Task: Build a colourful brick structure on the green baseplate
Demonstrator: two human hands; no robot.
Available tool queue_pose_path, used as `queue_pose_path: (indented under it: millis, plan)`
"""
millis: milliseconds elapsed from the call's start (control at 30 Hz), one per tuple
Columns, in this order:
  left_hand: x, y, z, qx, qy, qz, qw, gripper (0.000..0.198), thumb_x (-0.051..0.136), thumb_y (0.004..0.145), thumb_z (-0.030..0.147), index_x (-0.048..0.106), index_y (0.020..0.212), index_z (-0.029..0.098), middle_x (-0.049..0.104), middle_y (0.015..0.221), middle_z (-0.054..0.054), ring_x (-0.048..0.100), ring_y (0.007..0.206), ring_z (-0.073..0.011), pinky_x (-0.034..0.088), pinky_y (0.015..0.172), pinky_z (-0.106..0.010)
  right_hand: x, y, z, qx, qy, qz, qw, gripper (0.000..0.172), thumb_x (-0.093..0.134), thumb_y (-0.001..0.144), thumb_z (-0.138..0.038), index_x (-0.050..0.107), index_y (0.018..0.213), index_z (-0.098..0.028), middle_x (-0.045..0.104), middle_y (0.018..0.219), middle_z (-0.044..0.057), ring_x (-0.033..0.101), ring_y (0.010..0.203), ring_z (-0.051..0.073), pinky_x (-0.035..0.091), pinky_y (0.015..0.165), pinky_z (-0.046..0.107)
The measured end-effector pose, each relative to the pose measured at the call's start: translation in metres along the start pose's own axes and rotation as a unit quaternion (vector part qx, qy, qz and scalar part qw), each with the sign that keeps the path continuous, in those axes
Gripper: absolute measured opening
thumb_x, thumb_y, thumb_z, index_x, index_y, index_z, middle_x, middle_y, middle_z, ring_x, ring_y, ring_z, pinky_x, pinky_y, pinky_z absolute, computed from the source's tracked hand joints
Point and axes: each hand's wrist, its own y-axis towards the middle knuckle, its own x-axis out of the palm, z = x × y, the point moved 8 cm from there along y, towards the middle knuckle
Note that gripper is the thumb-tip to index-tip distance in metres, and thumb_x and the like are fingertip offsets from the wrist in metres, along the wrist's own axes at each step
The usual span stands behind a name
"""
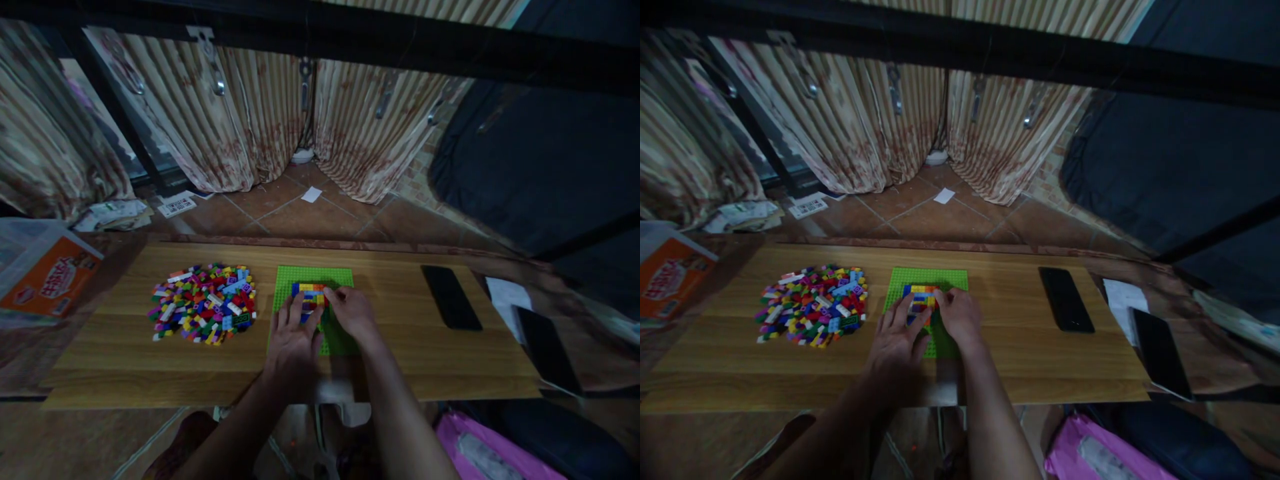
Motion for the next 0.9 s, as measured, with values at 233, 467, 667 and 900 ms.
queue_pose_path:
  millis: [233,467,667,900]
  plan:
    - [0.011,0.002,0.001,-0.010,0.008,-0.037,0.999,0.052,0.054,0.084,0.022,0.053,0.136,0.025,0.046,0.146,-0.011,0.029,0.137,-0.0421,0.035,0.104,-0.061,0.003,-0.003,-0.007,0.026,-0.047,0.010,0.998,0.038,0.053,0.088,-0.051,0.072,0.078,-0.019,0.073,0.079,0.011,0.066,0.074,0.022,0.039,0.058,0.029]
    - [0.014,0.001,0.004,0.000,0.013,-0.021,1.000,0.051,0.050,0.087,0.023,0.049,0.138,0.021,0.047,0.144,-0.013,0.027,0.140,-0.0378,0.033,0.109,-0.056,0.004,-0.001,-0.010,0.000,-0.059,0.016,0.998,0.036,0.054,0.088,-0.048,0.072,0.077,-0.020,0.072,0.076,0.009,0.066,0.072,0.021,0.039,0.058,0.028]
    - [0.008,0.010,0.001,0.056,-0.036,-0.011,0.998,0.050,0.051,0.087,0.024,0.050,0.137,0.018,0.048,0.144,-0.014,0.034,0.139,-0.0308,0.025,0.115,-0.053,0.003,0.006,-0.009,-0.009,-0.048,0.055,0.997,0.043,0.048,0.089,-0.052,0.071,0.078,-0.018,0.071,0.073,0.010,0.063,0.066,0.021,0.036,0.056,0.028]
    - [0.001,0.011,-0.008,0.029,-0.116,0.034,0.992,0.048,0.054,0.086,0.025,0.053,0.133,0.019,0.048,0.141,-0.013,0.032,0.138,-0.0296,0.028,0.115,-0.051,-0.004,0.010,-0.014,-0.049,-0.004,0.078,0.996,0.042,0.045,0.088,-0.048,0.068,0.071,-0.017,0.067,0.065,0.008,0.057,0.056,0.019,0.034,0.054,0.029]
